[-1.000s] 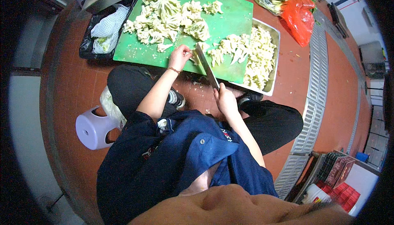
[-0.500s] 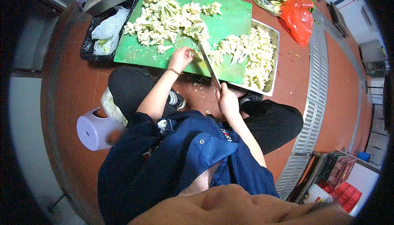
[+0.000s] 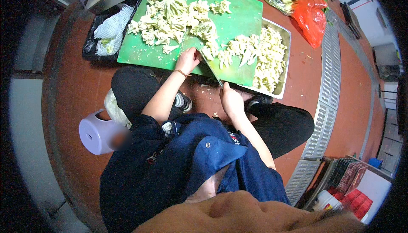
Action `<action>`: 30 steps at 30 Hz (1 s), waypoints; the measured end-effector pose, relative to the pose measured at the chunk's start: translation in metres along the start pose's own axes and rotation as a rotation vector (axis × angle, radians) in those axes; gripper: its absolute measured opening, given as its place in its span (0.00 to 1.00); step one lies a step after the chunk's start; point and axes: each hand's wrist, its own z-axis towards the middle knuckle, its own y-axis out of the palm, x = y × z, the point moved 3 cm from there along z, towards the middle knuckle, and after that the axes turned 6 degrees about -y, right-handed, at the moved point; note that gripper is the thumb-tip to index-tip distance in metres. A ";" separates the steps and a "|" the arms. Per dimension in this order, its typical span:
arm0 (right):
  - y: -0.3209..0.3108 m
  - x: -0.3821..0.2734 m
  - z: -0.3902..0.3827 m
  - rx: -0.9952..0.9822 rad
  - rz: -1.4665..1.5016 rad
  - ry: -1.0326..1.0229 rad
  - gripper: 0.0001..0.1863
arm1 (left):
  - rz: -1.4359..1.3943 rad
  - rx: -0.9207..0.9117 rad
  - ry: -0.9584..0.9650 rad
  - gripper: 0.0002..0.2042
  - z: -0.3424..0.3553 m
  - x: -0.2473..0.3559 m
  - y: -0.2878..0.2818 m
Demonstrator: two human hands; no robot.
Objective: The person breaks cauliflower into florets by hand, chops them with a cleaver on a green cutting board, and places the pieces into a metal tray while sitting on the floor.
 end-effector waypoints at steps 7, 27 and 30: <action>0.002 0.024 0.002 0.159 0.200 -0.055 0.14 | -0.031 0.094 0.083 0.17 -0.007 -0.011 0.000; -0.032 0.012 -0.002 0.044 -0.054 0.011 0.14 | 0.078 0.214 0.074 0.15 0.000 0.017 0.011; -0.037 0.012 -0.002 0.033 -0.030 0.015 0.15 | 0.032 0.189 0.050 0.15 0.000 0.015 0.011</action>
